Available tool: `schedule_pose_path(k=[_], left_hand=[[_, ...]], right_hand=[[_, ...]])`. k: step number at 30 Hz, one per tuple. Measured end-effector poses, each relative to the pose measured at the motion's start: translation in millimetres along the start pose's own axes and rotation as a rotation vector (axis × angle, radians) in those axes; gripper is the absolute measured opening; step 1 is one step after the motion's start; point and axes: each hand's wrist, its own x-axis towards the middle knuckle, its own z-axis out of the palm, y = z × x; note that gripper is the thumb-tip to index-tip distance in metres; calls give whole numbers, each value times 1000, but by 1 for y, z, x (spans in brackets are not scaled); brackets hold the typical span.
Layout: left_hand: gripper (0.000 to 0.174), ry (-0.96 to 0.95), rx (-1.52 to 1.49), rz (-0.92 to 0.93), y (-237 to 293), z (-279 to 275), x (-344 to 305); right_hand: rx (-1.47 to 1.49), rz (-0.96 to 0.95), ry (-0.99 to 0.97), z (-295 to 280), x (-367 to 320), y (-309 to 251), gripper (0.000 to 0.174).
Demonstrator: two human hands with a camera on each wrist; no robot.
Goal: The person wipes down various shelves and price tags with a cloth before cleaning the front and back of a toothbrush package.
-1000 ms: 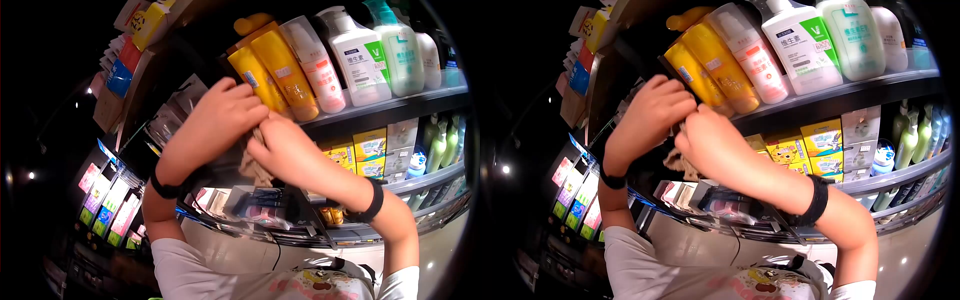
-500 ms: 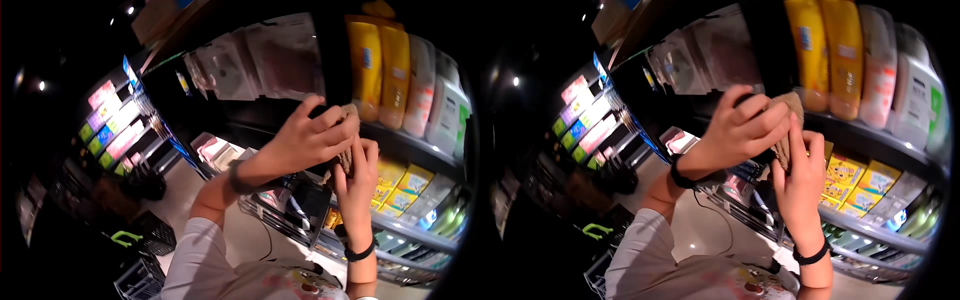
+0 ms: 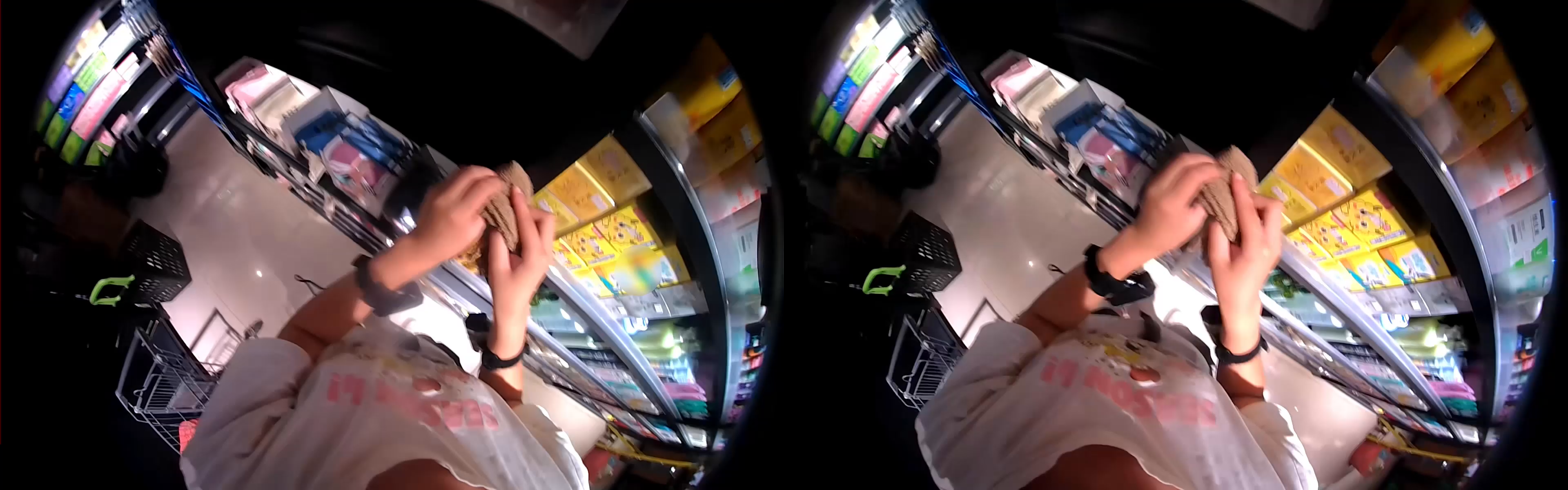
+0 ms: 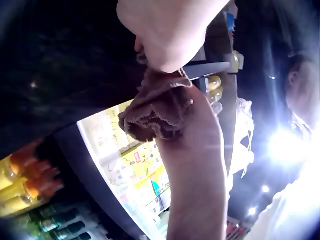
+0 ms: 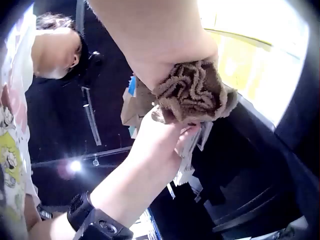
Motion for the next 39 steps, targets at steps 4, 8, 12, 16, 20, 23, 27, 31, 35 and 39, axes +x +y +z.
schedule_pose_path(k=[4,8,12,16,20,23,27,31,35,39], left_hand=[[34,150,1,3,2,-29,-18],[58,223,-419,-103,7,-52,-10],[63,-144,-807,-546,-7,-99,-24],[52,-84,-790,-704,-44,-142,-51],[51,46,-370,-681,-66,-207,-61],[47,265,-404,-656,-87,-243,-86],[41,177,-581,-918,-82,-287,-108],[45,179,-551,-950,-105,-310,-125],[38,188,-374,-905,-139,-334,-137],[23,315,-409,-893,-178,-365,-145]], right_hand=[[29,-140,23,22,-22,-9,54],[99,-224,138,40,-27,-33,48],[662,178,-49,72,-29,-40,38],[764,344,-351,114,-20,-65,31],[764,228,-474,176,-17,-94,28],[758,173,-427,224,-26,-115,30],[596,64,-526,265,-47,-142,30],[662,113,-739,292,-44,-152,35],[639,-17,-876,344,-41,-139,43],[822,140,-1105,400,-30,-150,46]])
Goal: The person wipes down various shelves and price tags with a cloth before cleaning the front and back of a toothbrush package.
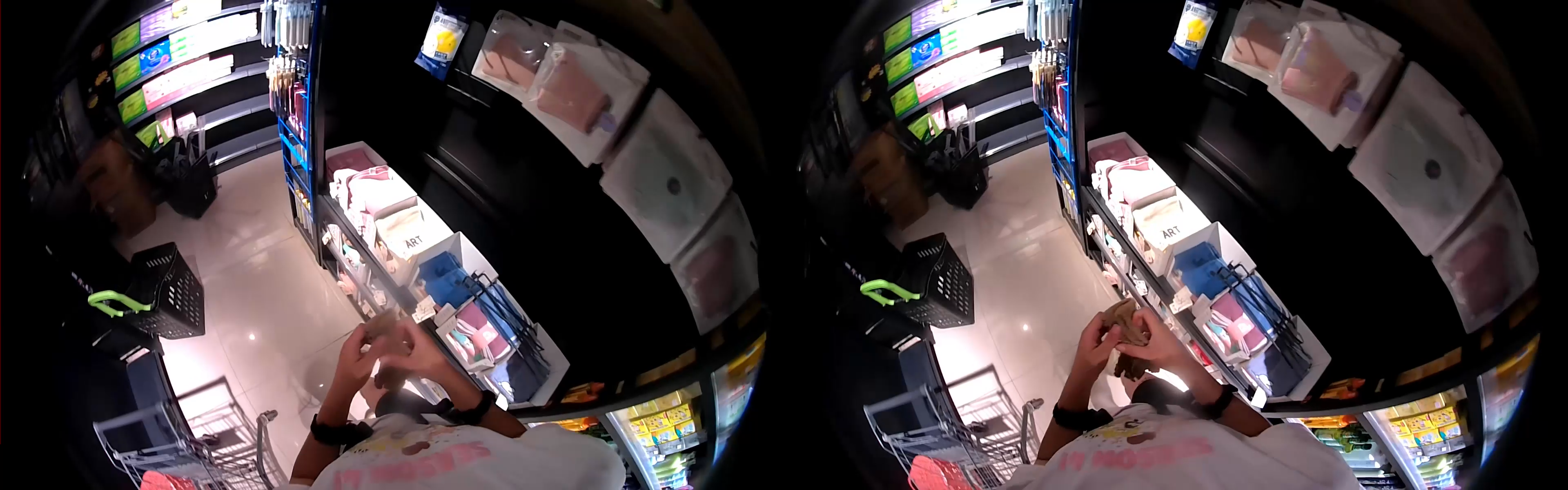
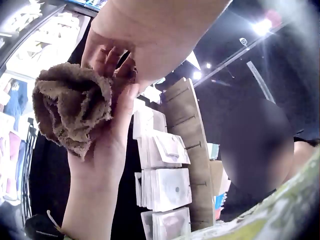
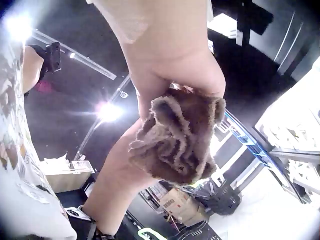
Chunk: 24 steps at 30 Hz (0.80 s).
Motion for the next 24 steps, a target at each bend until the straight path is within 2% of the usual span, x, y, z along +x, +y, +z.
schedule_pose_path(k=[1,2,4,6,8,10,11,12,14,15,16,17,18,19,20,21,22,23,24], left_hand=[[23,-6,7,-12,-3,-10,9],[19,35,-17,-75,-7,-20,20],[16,60,-21,-161,-16,-46,47],[13,13,27,-149,-29,-75,85],[12,2,37,-201,-23,-96,130],[12,37,185,-146,-29,-123,170],[13,23,240,-87,-28,-135,190],[15,41,175,-229,-13,-143,206],[16,152,151,-127,4,-155,233],[15,214,220,-121,5,-168,241],[15,281,283,-115,0,-182,249],[15,331,381,62,-10,-194,258],[15,365,371,68,-13,-205,264],[16,403,327,42,-15,-216,270],[17,438,277,17,-20,-226,276],[22,449,180,-112,-34,-245,280],[22,466,163,-102,-25,-246,288],[25,486,42,-116,-13,-247,300],[30,493,-70,-130,-5,-254,314]], right_hand=[[167,39,-64,3,17,2,45],[132,42,-74,6,34,21,43],[333,79,-47,14,72,12,38],[222,1,15,20,116,64,24],[234,-30,77,21,166,77,20],[29,-145,290,24,210,71,17],[169,29,252,20,227,60,17],[191,130,242,19,245,73,16],[302,-1,331,19,277,59,19],[506,65,305,21,292,63,21],[462,70,289,20,306,62,21],[387,84,276,21,321,69,20],[305,99,265,24,334,75,20],[311,128,228,26,345,70,31],[288,130,198,29,355,69,31],[277,169,234,34,364,68,38],[269,204,279,38,373,70,47],[243,134,291,41,384,78,58],[227,6,411,51,399,74,55]])
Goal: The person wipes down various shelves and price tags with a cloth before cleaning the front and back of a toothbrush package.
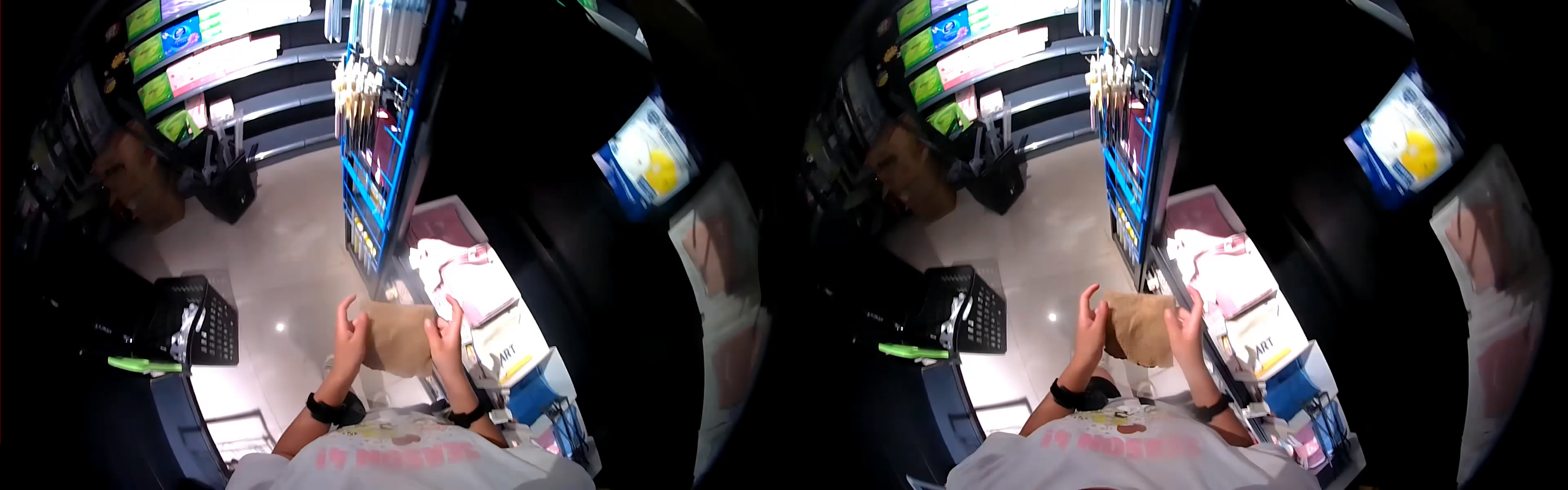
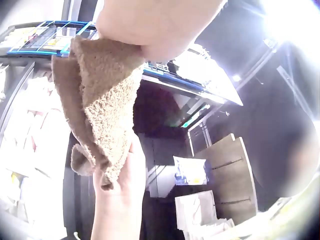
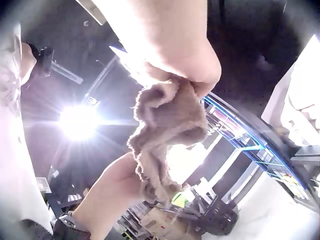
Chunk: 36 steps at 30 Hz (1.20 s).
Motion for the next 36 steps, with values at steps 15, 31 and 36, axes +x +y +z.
schedule_pose_path(k=[15,31,36], left_hand=[[37,-594,434,775,99,34,251],[41,-328,554,1321,210,204,330],[40,-205,555,1550,288,242,327]], right_hand=[[-528,-448,501,75,198,-53,23],[-684,-1087,498,62,371,-212,44],[-655,-1328,567,58,404,-302,38]])
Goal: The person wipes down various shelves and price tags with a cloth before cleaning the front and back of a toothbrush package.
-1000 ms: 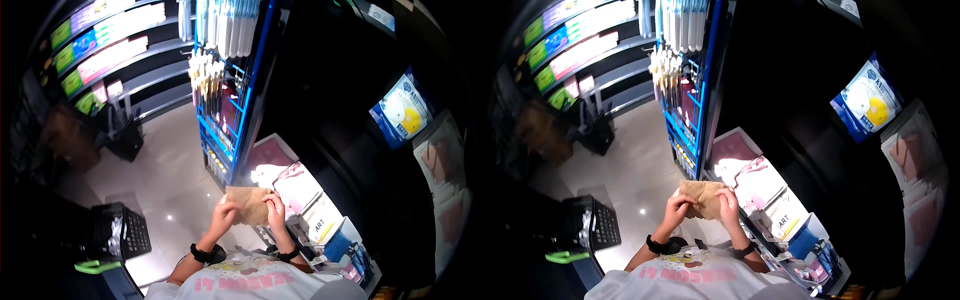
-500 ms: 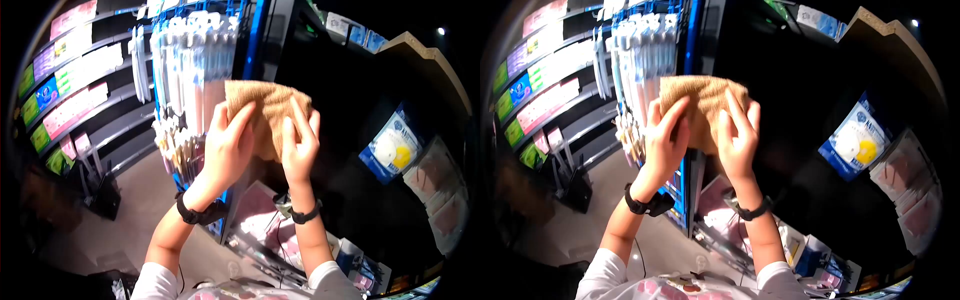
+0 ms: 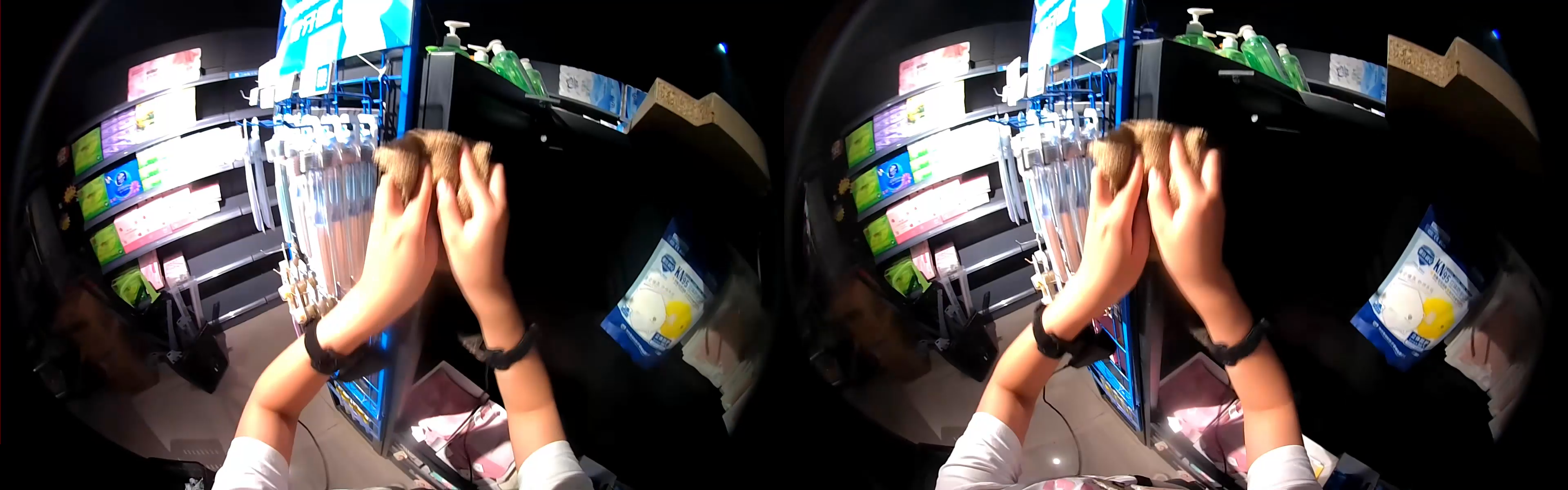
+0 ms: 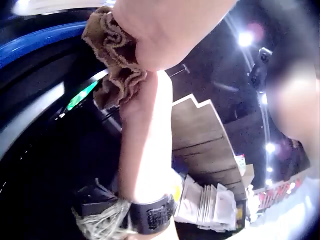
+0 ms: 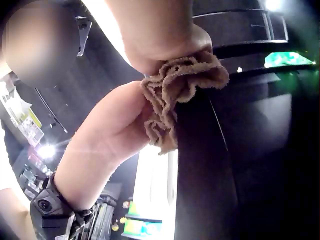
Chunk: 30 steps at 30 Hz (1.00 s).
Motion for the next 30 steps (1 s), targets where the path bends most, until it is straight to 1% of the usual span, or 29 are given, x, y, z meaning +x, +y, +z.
schedule_pose_path(k=[2,4,5,6,8,9,10,12,13,14,16,17,20,21,22,24,25,26,28,30], left_hand=[[39,30,4,49,-5,-2,41],[38,87,63,88,-7,-1,57],[38,99,36,79,-7,1,56],[36,105,42,58,-7,3,48],[35,87,-44,56,-8,1,25],[35,55,-41,18,-9,3,9],[36,8,-12,-11,-10,3,-7],[37,-27,82,89,-8,-1,-25],[39,-78,13,-11,-8,-4,-30],[39,-78,9,-20,-7,-4,-30],[40,-75,4,-33,-2,-6,-16],[38,11,17,43,-4,-2,-8],[31,10,81,14,1,-4,-4],[30,19,99,59,-2,-4,-7],[37,15,155,93,-4,-3,-15],[37,-6,175,136,-11,1,-36],[37,-36,186,118,-11,0,-48],[39,-57,156,115,-15,2,-61],[39,-94,152,71,-16,4,-89],[41,-153,81,16,-20,9,-119]], right_hand=[[54,60,-23,-2,42,-1,36],[16,30,-4,0,57,1,35],[-67,7,8,1,54,1,35],[-48,-12,45,4,46,4,34],[-32,64,13,1,21,1,34],[-72,21,32,3,6,3,35],[-107,146,-68,-5,-5,-12,35],[-123,183,-95,-7,-31,-17,35],[-139,181,-109,-9,-38,-17,34],[-142,183,-119,-10,-37,-16,34],[-220,68,-93,-10,-22,-13,35],[-176,91,-110,-13,-9,-16,32],[-179,28,-72,-14,-1,-10,28],[-267,41,-85,-14,-6,-13,28],[-258,39,-92,-13,-15,-17,28],[-423,99,-114,-13,-36,-26,28],[-417,225,-151,-12,-47,-33,29],[-426,238,-156,-12,-59,-37,30],[-537,304,-214,-9,-83,-45,30],[-592,297,-216,-7,-110,-47,29]])
